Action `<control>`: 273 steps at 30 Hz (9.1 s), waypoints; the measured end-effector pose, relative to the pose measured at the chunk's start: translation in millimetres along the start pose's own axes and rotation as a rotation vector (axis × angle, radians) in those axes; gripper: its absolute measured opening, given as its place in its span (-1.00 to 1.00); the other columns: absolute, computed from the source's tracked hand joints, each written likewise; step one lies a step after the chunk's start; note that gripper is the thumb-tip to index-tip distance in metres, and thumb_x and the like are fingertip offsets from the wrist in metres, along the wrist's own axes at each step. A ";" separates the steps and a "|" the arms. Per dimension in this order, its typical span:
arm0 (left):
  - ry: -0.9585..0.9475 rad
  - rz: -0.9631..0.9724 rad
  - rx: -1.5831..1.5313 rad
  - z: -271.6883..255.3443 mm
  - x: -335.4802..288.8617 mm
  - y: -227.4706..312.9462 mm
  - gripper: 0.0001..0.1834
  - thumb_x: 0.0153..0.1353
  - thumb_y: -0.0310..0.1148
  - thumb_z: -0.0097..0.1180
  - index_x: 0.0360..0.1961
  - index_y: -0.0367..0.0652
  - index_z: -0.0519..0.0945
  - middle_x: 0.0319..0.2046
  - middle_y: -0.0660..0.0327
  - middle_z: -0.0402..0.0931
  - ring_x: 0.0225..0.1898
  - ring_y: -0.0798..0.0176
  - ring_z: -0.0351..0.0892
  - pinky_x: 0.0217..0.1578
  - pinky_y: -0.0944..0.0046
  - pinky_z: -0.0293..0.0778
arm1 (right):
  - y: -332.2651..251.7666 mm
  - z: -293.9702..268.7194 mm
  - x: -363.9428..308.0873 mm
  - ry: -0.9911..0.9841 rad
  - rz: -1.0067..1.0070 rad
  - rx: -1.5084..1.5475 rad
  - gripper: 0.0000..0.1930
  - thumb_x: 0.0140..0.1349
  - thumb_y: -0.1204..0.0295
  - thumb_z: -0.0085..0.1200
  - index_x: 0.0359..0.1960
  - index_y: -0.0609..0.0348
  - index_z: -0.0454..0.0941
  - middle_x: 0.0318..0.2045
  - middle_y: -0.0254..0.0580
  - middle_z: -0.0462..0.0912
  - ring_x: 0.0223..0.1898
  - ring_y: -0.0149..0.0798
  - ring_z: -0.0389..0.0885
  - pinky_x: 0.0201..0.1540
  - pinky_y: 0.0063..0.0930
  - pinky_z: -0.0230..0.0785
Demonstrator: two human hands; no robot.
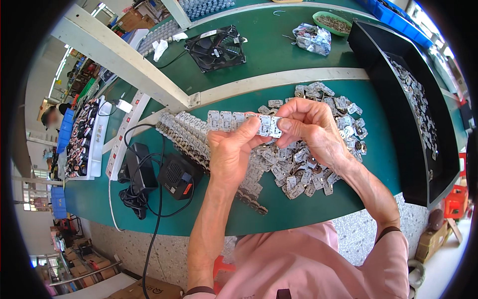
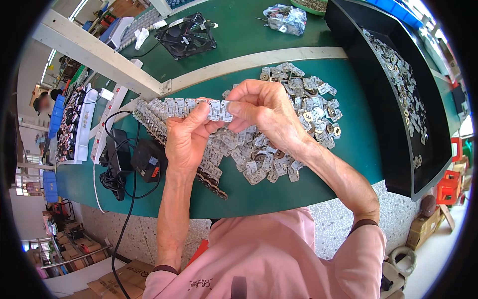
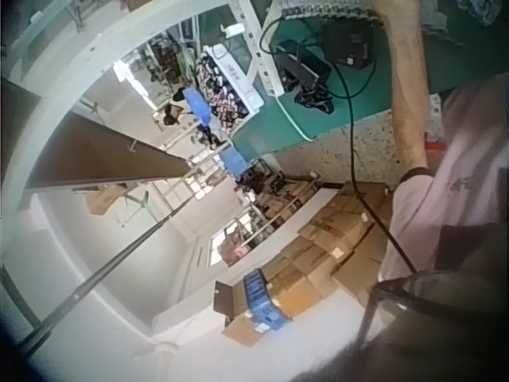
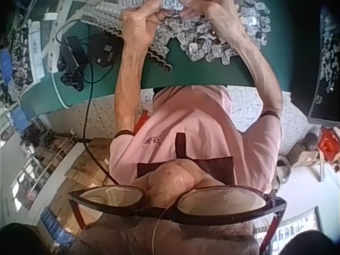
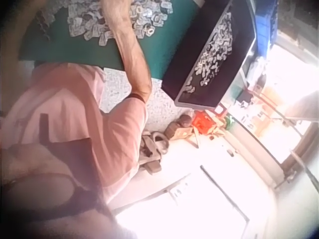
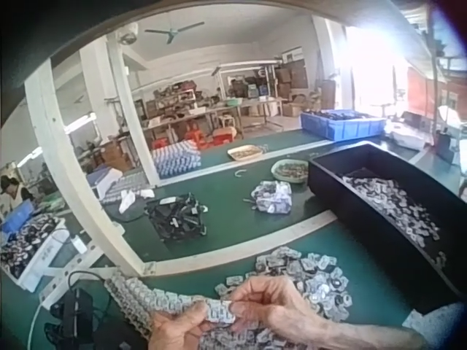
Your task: The person assembles small metal parts into a strip or chain by hand.
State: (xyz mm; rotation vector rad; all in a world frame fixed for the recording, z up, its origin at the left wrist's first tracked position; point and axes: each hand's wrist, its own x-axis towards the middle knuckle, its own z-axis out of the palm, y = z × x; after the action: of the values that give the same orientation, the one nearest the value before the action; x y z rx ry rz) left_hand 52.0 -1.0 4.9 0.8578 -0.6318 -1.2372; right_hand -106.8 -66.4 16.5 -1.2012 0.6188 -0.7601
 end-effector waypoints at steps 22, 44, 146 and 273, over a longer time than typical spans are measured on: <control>-0.023 0.175 0.166 -6.9 5.7 2.6 -0.85 0.06 -0.58 0.16 -0.30 -0.37 0.56 -0.34 -0.03 0.59 -0.28 0.19 0.61 -0.33 0.28 0.59 | -6.6 -0.8 13.3 -0.014 0.141 -0.015 -0.85 0.12 0.47 0.16 -0.35 0.32 0.54 -0.55 -0.29 0.55 -0.57 -0.46 0.56 -0.48 -0.62 0.46; -0.013 0.299 0.329 -3.1 9.0 -5.7 -0.89 0.06 -0.62 0.13 -0.34 -0.41 0.58 -0.38 0.06 0.60 -0.37 0.34 0.55 -0.28 0.35 0.48 | 3.7 -11.7 10.7 -0.058 0.143 0.107 -0.81 0.10 0.54 0.15 -0.26 0.34 0.51 -0.47 -0.21 0.60 -0.50 -0.39 0.60 -0.40 -0.54 0.50; 0.041 0.093 0.191 6.2 -4.0 -7.4 -0.83 0.08 -0.50 0.19 -0.29 -0.34 0.58 -0.39 0.11 0.59 -0.42 0.27 0.62 -0.45 0.32 0.61 | 4.9 -13.7 -3.7 -0.024 0.025 0.003 -0.87 0.04 0.62 0.19 -0.34 0.37 0.59 -0.50 -0.10 0.64 -0.48 -0.32 0.66 -0.39 -0.51 0.59; 0.051 0.052 0.814 15.2 -8.7 7.0 -0.87 -0.08 -0.49 0.29 -0.50 -0.35 0.63 -0.68 0.32 0.48 -0.66 0.53 0.37 -0.64 0.52 0.24 | 2.2 -27.8 0.7 0.067 -0.044 -0.040 -0.87 0.16 0.46 0.14 -0.34 0.28 0.53 -0.49 -0.22 0.61 -0.46 -0.45 0.58 -0.37 -0.60 0.49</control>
State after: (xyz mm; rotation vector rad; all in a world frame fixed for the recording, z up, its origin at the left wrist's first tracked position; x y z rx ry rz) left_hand 41.5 4.9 19.4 1.5225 -1.1372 -0.8916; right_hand -127.4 -82.8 7.2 -1.2335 0.6670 -0.8315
